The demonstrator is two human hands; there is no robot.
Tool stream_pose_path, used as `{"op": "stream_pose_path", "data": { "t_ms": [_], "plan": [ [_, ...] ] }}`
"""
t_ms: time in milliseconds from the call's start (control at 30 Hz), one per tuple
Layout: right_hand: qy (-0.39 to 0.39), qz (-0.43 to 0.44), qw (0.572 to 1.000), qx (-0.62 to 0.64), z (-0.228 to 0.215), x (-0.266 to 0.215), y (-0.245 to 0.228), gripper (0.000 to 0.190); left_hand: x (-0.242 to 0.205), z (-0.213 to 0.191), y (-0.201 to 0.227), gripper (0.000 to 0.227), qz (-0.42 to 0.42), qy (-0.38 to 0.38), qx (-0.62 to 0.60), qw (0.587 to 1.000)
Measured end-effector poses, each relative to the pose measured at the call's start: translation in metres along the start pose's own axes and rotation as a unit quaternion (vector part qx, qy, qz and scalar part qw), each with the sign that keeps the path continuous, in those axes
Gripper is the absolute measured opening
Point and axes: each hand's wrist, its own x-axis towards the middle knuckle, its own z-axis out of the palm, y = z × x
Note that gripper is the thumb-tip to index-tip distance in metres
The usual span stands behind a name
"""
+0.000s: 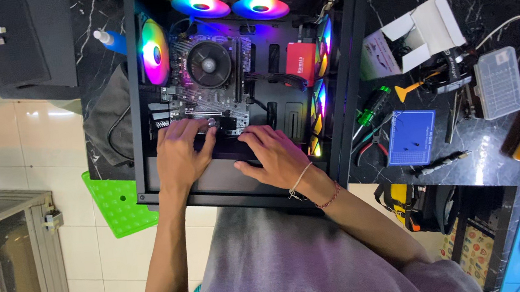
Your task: The person works inside an open computer case, connecting internal cables and adjusting components. They then plug a power cable into the back of the case, causing the internal RGB fans to light up. Finally, they connect a monitor cable to the back of the case.
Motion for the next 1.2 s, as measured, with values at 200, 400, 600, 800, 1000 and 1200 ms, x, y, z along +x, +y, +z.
{"op": "stream_pose_path", "data": {
  "t_ms": [200, 400, 600, 800, 1000, 1200],
  "plan": [
    [0.020, -0.012, 1.000, 0.017, 0.000, -0.001, 0.000, 0.055, -0.001, 0.002, -0.001, 0.012, -0.014, -0.005, 0.006, 1.000],
    [0.041, -0.009, 0.999, -0.012, 0.007, -0.001, 0.006, 0.056, -0.005, 0.010, -0.007, 0.013, -0.012, 0.003, 0.010, 1.000],
    [0.028, -0.001, 1.000, 0.012, -0.003, -0.001, 0.000, 0.053, -0.005, 0.009, -0.004, 0.010, -0.015, 0.004, 0.006, 1.000],
    [0.021, 0.001, 1.000, 0.005, -0.006, -0.003, -0.001, 0.052, -0.004, 0.009, -0.001, 0.011, -0.001, 0.026, 0.011, 1.000],
    [0.033, -0.013, 0.999, 0.015, -0.003, -0.002, 0.001, 0.053, 0.001, -0.002, 0.009, 0.012, 0.022, 0.013, -0.007, 1.000],
    [0.037, 0.006, 0.999, 0.005, -0.006, 0.007, -0.010, 0.056, 0.003, -0.006, 0.010, 0.013, 0.032, 0.003, -0.047, 0.998]
  ]
}}
